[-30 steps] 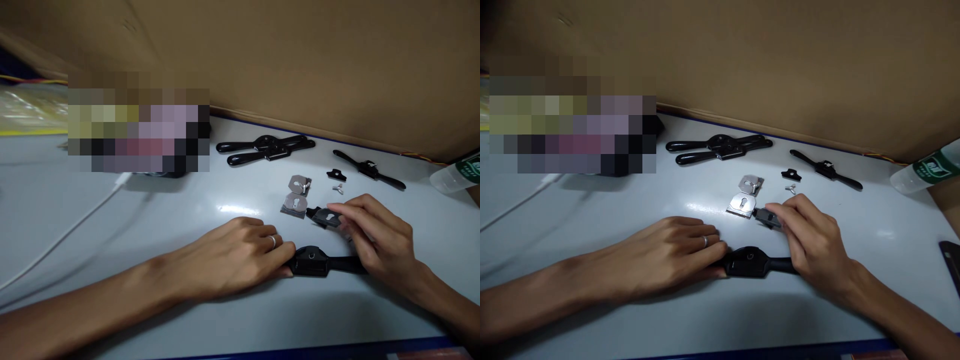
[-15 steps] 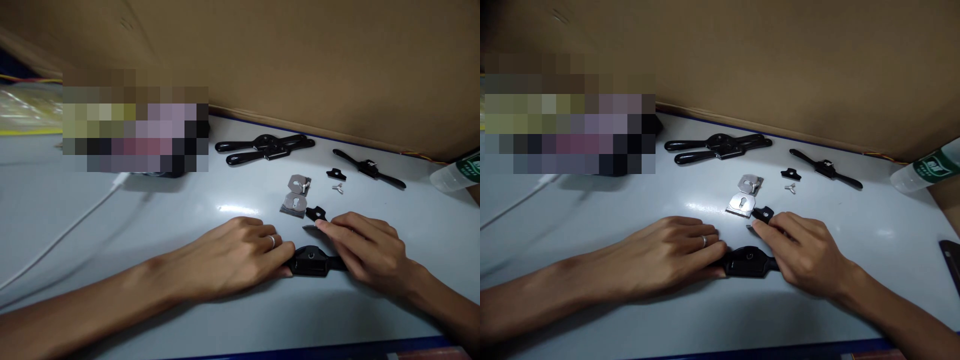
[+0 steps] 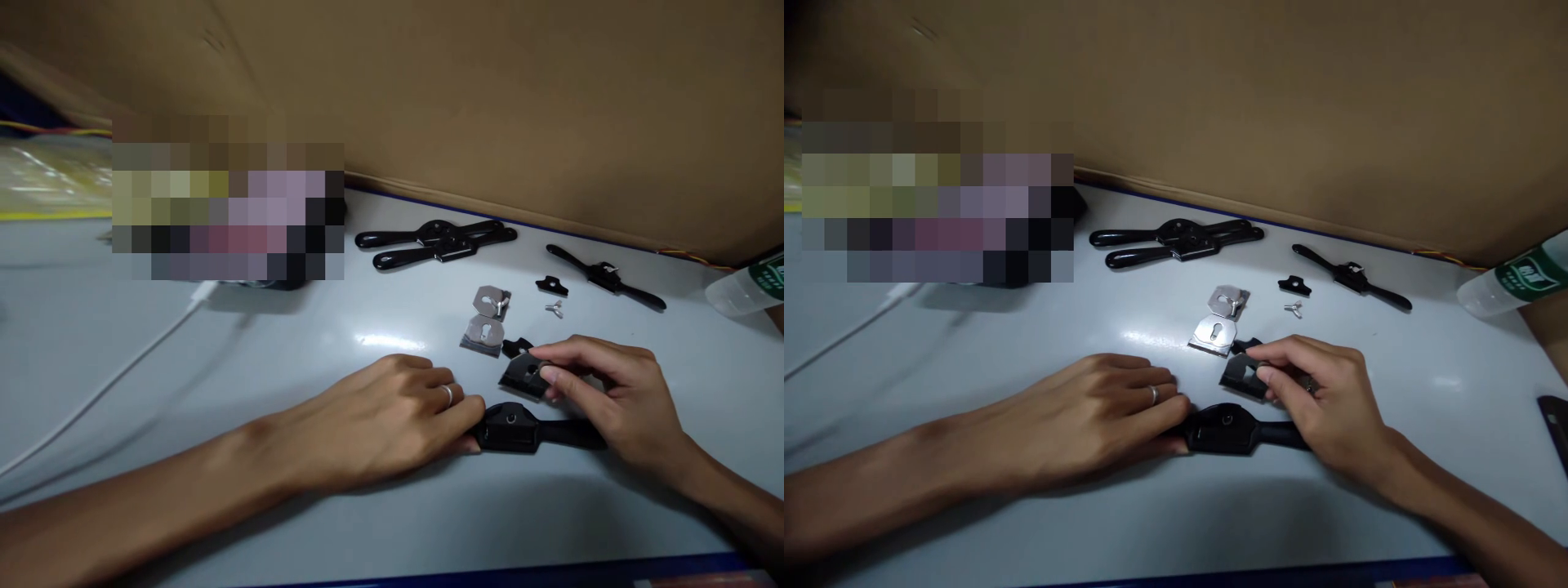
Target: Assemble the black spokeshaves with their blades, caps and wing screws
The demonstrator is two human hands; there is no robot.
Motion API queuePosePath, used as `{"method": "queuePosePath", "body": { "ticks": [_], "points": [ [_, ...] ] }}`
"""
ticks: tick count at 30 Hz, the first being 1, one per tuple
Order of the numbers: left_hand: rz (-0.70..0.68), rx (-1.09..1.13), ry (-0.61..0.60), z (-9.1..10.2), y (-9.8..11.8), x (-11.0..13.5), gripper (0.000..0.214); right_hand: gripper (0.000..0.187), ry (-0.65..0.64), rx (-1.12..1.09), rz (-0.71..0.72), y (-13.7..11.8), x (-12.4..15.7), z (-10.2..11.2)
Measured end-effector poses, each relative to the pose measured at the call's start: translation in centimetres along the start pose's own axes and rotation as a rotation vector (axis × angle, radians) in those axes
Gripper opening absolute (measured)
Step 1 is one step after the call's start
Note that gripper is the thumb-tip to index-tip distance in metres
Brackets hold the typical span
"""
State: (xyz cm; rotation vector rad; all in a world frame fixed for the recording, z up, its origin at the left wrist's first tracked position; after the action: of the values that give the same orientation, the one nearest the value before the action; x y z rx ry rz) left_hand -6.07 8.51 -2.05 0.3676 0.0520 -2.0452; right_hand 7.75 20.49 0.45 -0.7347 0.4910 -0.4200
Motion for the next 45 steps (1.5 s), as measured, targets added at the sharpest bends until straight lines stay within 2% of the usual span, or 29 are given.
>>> {"method": "queuePosePath", "body": {
  "ticks": [6,13,18,21,25,32,38,45],
  "points": [
    [0.006,-0.003,-0.012,-0.1,0.0,0.0,0.031,0.015,-0.03,-0.165,-0.107,0.3,0.2,-0.6],
    [0.0,-0.001,0.008,-0.1,-0.1,-0.1,0.034,0.016,-0.021,-0.194,-0.102,0.0,0.1,-0.5],
    [0.0,-0.005,0.015,0.0,0.0,0.0,0.034,0.016,-0.093,-0.214,-0.105,0.1,0.1,-1.1],
    [-0.004,-0.005,0.009,0.0,0.0,0.1,0.035,0.014,-0.129,-0.142,-0.08,0.3,0.1,-1.4],
    [-0.006,-0.002,0.013,0.0,0.0,0.1,0.035,0.014,-0.114,-0.072,-0.015,0.2,0.1,-1.4],
    [-0.008,0.016,0.036,0.1,0.0,0.0,0.035,0.014,-0.173,-0.107,-0.057,0.4,0.3,-2.1],
    [0.001,0.021,0.035,0.0,0.0,0.1,0.032,0.019,-0.195,-0.112,0.015,-0.1,0.6,-2.5],
    [0.022,0.012,0.066,0.2,0.0,0.0,0.029,0.02,-0.158,-0.05,0.105,-0.5,0.7,-2.2]
  ]
}}
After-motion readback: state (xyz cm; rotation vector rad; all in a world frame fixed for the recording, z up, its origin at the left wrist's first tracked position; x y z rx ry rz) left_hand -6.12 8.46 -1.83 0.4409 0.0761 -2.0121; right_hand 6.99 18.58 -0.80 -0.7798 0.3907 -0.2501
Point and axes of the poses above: each hand's wrist, its own x-axis away from the middle knuckle, its own z-axis out of the back of the hand, y = z × x, the point moved 6 cm from there along -x, towards the middle knuckle, and after that the axes turned 7 degrees about z, right-handed, at the moved point
